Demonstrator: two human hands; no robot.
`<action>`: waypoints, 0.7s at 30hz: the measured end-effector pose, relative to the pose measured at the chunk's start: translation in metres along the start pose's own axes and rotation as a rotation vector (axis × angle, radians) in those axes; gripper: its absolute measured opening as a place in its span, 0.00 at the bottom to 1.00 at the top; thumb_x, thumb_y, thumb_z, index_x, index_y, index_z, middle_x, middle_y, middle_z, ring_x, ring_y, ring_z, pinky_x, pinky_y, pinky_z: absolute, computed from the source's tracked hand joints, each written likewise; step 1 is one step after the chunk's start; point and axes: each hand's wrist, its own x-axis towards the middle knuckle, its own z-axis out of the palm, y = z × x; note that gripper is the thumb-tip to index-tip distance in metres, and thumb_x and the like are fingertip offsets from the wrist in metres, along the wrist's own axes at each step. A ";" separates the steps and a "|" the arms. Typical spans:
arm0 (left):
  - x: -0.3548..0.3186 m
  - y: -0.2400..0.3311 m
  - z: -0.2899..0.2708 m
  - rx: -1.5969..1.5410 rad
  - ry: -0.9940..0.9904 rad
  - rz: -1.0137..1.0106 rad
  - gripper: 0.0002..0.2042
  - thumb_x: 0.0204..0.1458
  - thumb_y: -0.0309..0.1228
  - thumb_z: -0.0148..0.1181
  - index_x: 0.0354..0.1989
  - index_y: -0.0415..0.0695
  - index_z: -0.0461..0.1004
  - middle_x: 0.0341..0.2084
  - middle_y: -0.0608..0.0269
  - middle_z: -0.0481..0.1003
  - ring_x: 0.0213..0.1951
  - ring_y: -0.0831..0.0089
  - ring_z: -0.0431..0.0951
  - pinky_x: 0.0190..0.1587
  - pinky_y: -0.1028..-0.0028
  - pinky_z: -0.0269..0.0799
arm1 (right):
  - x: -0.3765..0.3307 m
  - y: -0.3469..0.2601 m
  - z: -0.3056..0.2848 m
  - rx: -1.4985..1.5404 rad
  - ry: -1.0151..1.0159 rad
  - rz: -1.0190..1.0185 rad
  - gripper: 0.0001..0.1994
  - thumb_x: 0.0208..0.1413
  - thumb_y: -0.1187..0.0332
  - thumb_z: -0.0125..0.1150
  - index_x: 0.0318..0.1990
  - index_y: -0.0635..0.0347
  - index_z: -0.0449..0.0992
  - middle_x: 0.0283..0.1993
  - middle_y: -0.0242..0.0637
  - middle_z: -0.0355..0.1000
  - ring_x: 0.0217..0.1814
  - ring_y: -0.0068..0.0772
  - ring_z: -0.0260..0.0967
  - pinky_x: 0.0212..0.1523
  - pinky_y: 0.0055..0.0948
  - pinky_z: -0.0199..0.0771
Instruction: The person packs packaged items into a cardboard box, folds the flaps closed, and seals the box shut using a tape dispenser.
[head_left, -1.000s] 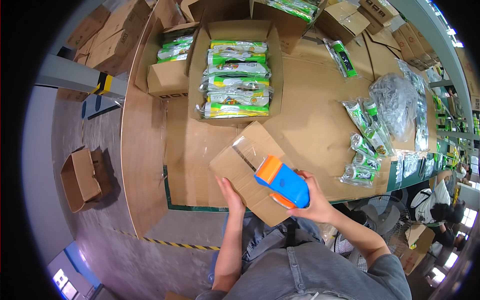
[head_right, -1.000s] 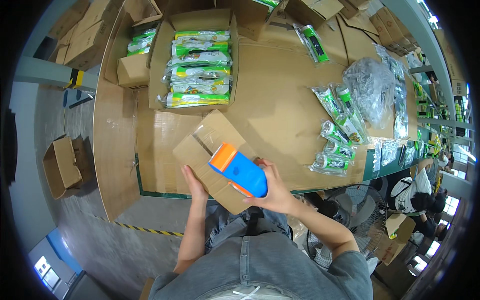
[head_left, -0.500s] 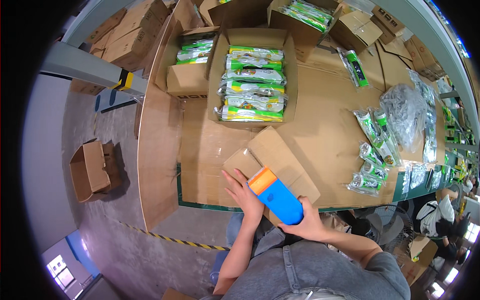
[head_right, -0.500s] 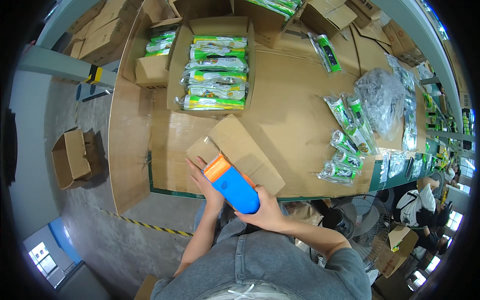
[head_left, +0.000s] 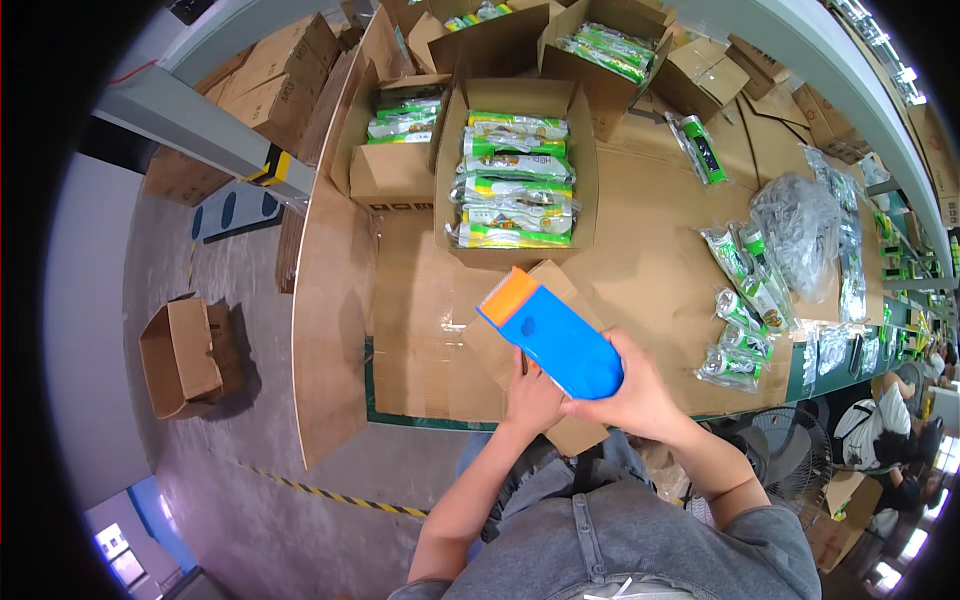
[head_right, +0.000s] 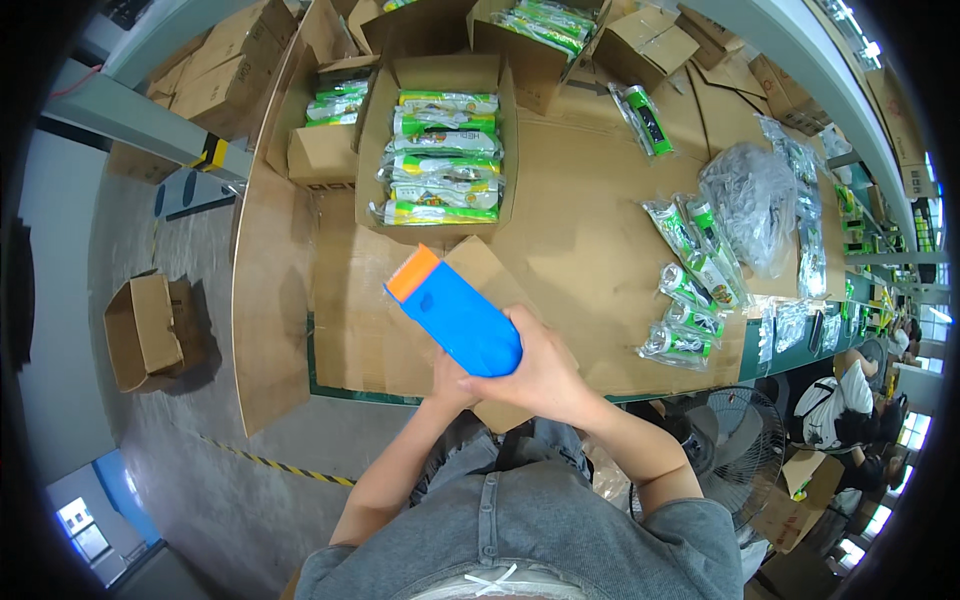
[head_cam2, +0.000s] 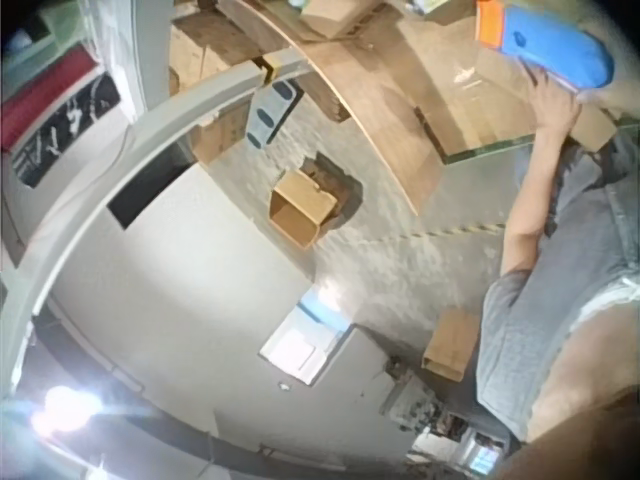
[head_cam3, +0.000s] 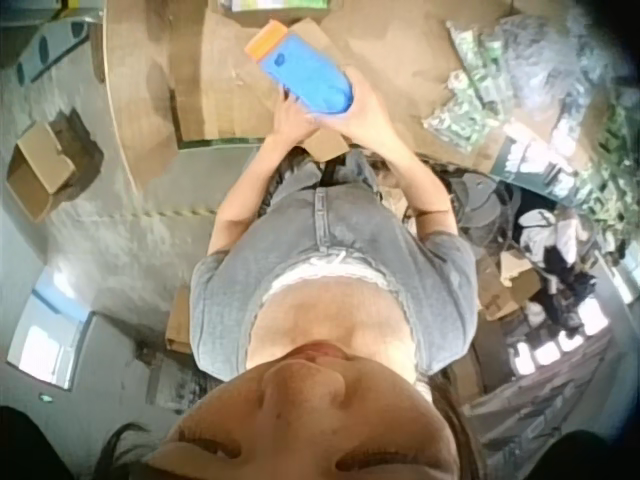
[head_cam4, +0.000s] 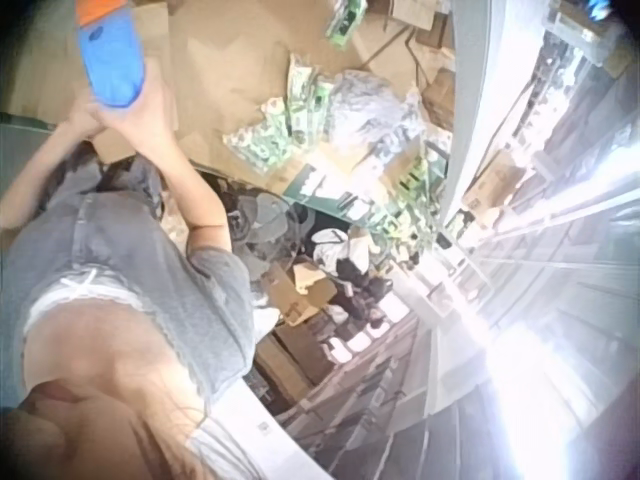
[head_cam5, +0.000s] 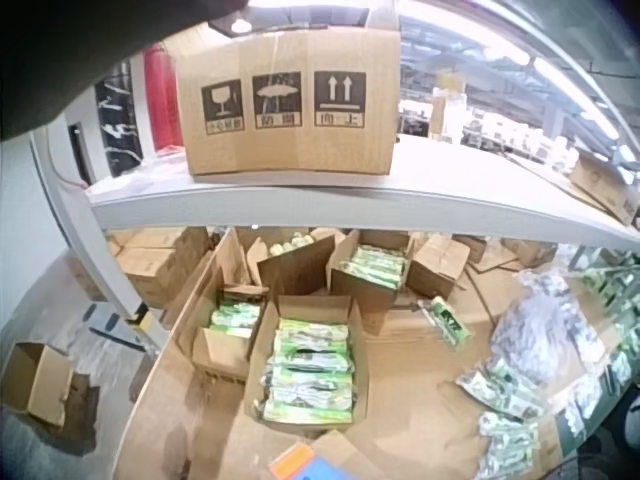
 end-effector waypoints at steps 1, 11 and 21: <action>0.007 0.005 0.001 -0.215 0.006 -0.156 0.20 0.50 0.45 0.55 0.50 0.53 0.74 0.53 0.60 0.70 0.63 0.56 0.61 0.66 0.40 0.38 | -0.004 0.015 0.002 0.062 -0.026 0.002 0.31 0.32 0.65 0.78 0.45 0.65 0.68 0.40 0.34 0.70 0.43 0.21 0.66 0.45 0.26 0.69; 0.010 0.008 -0.002 0.526 0.043 0.141 0.17 0.53 0.44 0.53 0.48 0.54 0.76 0.47 0.62 0.72 0.58 0.60 0.66 0.66 0.39 0.41 | 0.039 -0.033 -0.004 0.246 0.001 -0.106 0.31 0.39 0.68 0.75 0.52 0.68 0.69 0.45 0.35 0.71 0.46 0.23 0.67 0.49 0.25 0.67; 0.006 0.009 -0.004 0.520 0.052 0.149 0.20 0.54 0.42 0.52 0.55 0.55 0.72 0.61 0.62 0.63 0.65 0.61 0.58 0.66 0.41 0.40 | 0.081 -0.088 0.007 0.708 -0.311 -0.071 0.18 0.53 0.70 0.66 0.49 0.69 0.71 0.45 0.36 0.74 0.46 0.22 0.71 0.50 0.25 0.72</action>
